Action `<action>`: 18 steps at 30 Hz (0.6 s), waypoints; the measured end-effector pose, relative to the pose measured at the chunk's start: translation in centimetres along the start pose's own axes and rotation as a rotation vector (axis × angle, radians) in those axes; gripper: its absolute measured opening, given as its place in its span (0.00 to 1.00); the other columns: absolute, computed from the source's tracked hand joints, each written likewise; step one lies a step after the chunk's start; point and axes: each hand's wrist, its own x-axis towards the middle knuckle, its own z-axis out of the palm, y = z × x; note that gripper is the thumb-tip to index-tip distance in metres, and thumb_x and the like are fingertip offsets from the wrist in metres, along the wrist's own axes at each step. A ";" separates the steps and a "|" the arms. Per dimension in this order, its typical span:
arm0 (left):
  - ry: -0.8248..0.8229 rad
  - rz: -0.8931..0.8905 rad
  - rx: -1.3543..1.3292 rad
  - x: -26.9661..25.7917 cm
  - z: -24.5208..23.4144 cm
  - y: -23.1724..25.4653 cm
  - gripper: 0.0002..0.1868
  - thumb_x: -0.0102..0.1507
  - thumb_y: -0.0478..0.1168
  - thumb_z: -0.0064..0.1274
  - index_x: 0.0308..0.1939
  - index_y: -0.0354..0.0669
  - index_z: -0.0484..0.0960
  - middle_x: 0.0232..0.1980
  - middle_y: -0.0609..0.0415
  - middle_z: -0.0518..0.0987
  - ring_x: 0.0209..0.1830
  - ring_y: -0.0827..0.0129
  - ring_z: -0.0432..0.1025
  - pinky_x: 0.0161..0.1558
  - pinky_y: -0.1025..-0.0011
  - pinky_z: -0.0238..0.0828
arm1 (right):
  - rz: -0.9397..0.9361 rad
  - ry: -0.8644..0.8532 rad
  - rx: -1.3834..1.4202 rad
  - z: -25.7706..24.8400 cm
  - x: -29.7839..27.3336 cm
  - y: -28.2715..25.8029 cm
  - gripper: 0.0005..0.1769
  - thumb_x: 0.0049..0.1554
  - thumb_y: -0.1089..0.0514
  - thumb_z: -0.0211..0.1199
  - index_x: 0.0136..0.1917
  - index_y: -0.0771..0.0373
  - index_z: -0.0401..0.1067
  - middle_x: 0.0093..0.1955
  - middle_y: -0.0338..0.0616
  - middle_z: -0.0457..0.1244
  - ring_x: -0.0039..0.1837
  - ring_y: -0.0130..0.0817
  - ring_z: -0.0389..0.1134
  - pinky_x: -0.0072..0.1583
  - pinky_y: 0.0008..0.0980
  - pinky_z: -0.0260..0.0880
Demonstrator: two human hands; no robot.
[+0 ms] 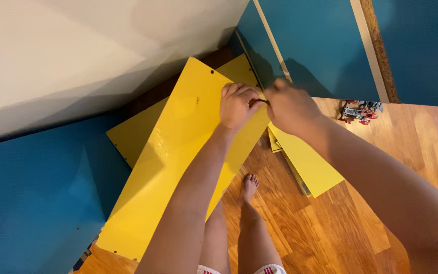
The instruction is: The person assembles a yellow flat-pack furniture unit by hand, using a screwdriver to tighten screws into pre-drilled holes on the panels. The person repeatedly reaches for screws and fastens them, then lifts and repositions the panels to continue assembly.
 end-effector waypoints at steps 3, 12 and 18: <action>-0.021 0.101 -0.012 0.0 -0.5 -0.5 0.21 0.49 0.43 0.69 0.46 0.47 0.88 0.51 0.59 0.84 0.55 0.64 0.71 0.61 0.61 0.57 | 0.322 -0.138 0.076 0.2 0.6 0.5 0.15 0.66 0.51 0.55 0.53 0.65 0.75 0.46 0.59 0.70 0.51 0.58 0.73 0.57 0.53 0.72; 0.005 0.046 -0.046 0.0 0.5 -1.0 0.04 0.54 0.40 0.67 0.32 0.51 0.87 0.42 0.66 0.86 0.52 0.67 0.72 0.61 0.62 0.59 | 0.117 -0.172 -0.288 -0.1 0.8 -0.6 0.14 0.52 0.63 0.61 0.52 0.61 0.77 0.55 0.49 0.69 0.58 0.49 0.72 0.50 0.47 0.76; 0.080 0.062 -0.027 -0.1 0.5 -0.6 0.05 0.54 0.37 0.67 0.29 0.51 0.84 0.41 0.65 0.85 0.52 0.66 0.74 0.60 0.64 0.61 | -0.157 -0.168 -0.419 0.9 0.2 0.1 0.18 0.50 0.61 0.62 0.55 0.63 0.74 0.52 0.49 0.66 0.58 0.48 0.70 0.49 0.43 0.76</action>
